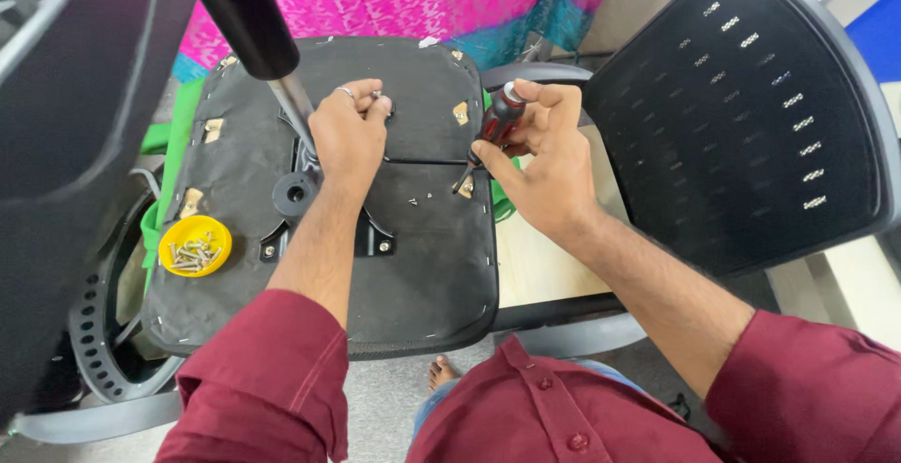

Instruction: The person uses a screwdriver to fasten screws into a metal bracket attached to the underside of an office chair seat. They then pick up a plastic chair base and position it over the central gas lift cylinder.

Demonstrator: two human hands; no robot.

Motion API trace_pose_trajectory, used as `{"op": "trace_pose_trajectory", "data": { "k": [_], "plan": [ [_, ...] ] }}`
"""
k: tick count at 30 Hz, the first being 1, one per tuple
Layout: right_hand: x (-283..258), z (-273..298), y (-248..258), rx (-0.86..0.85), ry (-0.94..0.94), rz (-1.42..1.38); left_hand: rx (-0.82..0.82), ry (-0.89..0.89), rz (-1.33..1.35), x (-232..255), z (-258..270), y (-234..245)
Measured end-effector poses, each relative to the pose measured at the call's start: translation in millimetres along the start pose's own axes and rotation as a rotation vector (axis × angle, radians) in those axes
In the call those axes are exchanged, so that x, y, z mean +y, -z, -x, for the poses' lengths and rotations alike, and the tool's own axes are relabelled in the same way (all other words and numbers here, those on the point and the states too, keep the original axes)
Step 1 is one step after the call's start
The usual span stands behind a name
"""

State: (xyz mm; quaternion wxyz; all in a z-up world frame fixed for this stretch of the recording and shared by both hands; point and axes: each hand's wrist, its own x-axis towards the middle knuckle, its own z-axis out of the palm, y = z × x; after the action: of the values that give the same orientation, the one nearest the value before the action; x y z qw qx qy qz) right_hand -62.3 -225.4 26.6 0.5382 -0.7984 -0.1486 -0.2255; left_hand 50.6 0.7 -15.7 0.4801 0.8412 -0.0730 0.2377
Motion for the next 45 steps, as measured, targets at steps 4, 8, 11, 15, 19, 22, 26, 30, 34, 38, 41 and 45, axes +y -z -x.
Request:
{"op": "trace_pose_trajectory", "data": {
  "k": [4, 8, 11, 15, 19, 22, 26, 30, 34, 38, 41, 45],
  "plan": [
    [19, -4, 4, -0.056, -0.020, -0.038, 0.062, 0.158, -0.135, -28, -7, -21],
    [39, -13, 5, -0.081, 0.087, -0.007, 0.123, 0.154, -0.141, -50, -11, -37],
    [51, -22, 3, -0.099, 0.086, -0.031, 0.153, 0.150, -0.142, -60, -20, -46],
    [58, -30, 3, -0.187, -0.018, -0.097, 0.060, 0.192, -0.274, -62, -31, -52],
    [61, -29, -1, -0.189, -0.159, -0.149, -0.043, 0.257, -0.365, -63, -27, -52],
    [62, -31, -4, -0.191, -0.148, -0.153, -0.078, 0.275, -0.475, -61, -29, -53],
    [62, -31, -7, -0.192, -0.154, -0.136, -0.134, 0.302, -0.562, -55, -28, -54],
    [61, -27, -9, -0.186, -0.119, -0.114, -0.159, 0.277, -0.549, -52, -27, -52],
    [60, -26, -9, -0.185, -0.130, -0.091, -0.184, 0.282, -0.568, -51, -26, -52],
    [55, -25, -11, -0.168, -0.122, -0.070, -0.243, 0.274, -0.636, -52, -24, -52],
    [50, -25, -12, -0.164, -0.134, -0.024, -0.264, 0.304, -0.679, -53, -22, -55],
    [44, -23, -13, -0.154, -0.101, 0.088, -0.286, 0.289, -0.790, -53, -20, -59]
  ]
}}
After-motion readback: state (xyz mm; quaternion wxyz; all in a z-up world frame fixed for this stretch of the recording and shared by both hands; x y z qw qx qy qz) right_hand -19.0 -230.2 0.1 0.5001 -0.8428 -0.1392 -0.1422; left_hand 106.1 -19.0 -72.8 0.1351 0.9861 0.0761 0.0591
